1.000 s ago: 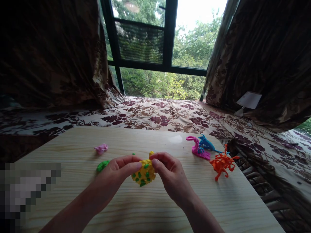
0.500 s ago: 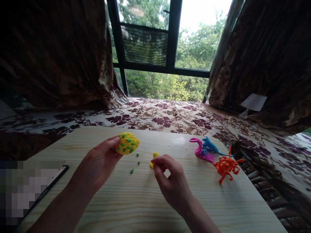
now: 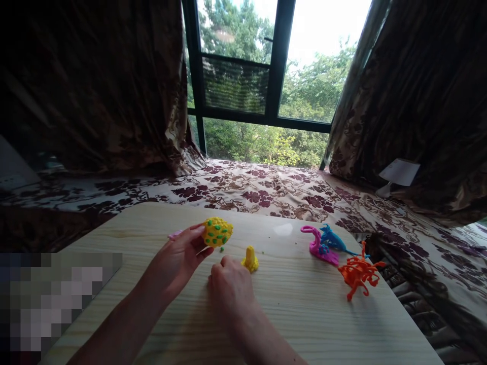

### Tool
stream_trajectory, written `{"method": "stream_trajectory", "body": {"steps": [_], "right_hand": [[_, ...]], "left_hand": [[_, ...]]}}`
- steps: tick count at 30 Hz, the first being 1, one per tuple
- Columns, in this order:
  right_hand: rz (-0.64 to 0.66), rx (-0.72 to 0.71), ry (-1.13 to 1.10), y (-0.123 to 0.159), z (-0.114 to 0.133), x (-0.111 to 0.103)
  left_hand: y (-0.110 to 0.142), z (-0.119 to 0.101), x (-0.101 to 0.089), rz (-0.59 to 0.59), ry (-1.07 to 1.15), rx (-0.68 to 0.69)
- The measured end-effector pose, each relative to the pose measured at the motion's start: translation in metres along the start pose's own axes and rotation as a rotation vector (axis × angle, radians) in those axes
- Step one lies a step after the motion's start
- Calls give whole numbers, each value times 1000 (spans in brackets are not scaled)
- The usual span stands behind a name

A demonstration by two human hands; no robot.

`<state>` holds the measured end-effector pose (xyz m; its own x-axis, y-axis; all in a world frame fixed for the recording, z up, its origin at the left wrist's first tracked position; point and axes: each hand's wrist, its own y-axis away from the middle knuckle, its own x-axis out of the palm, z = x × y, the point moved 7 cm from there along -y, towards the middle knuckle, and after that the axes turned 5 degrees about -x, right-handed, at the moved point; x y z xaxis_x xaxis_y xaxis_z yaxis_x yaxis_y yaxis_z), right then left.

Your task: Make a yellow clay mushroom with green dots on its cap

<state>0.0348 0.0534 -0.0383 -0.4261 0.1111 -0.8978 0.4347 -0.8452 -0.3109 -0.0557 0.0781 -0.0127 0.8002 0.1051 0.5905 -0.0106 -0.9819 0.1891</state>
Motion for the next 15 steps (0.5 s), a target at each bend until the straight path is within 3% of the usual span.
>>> {"method": "stream_trajectory", "body": {"steps": [6,11,15], "right_hand": [[-9,-105,-401,28,-4,-26],[-266,62,-658,49,-47,-68],[-398,180,-883,51,-73,-80]], "left_hand": [[3,6,2,43,-4,-32],[12,19,18,136,-175,-96],[19,35,32,187,-315,-176]]}}
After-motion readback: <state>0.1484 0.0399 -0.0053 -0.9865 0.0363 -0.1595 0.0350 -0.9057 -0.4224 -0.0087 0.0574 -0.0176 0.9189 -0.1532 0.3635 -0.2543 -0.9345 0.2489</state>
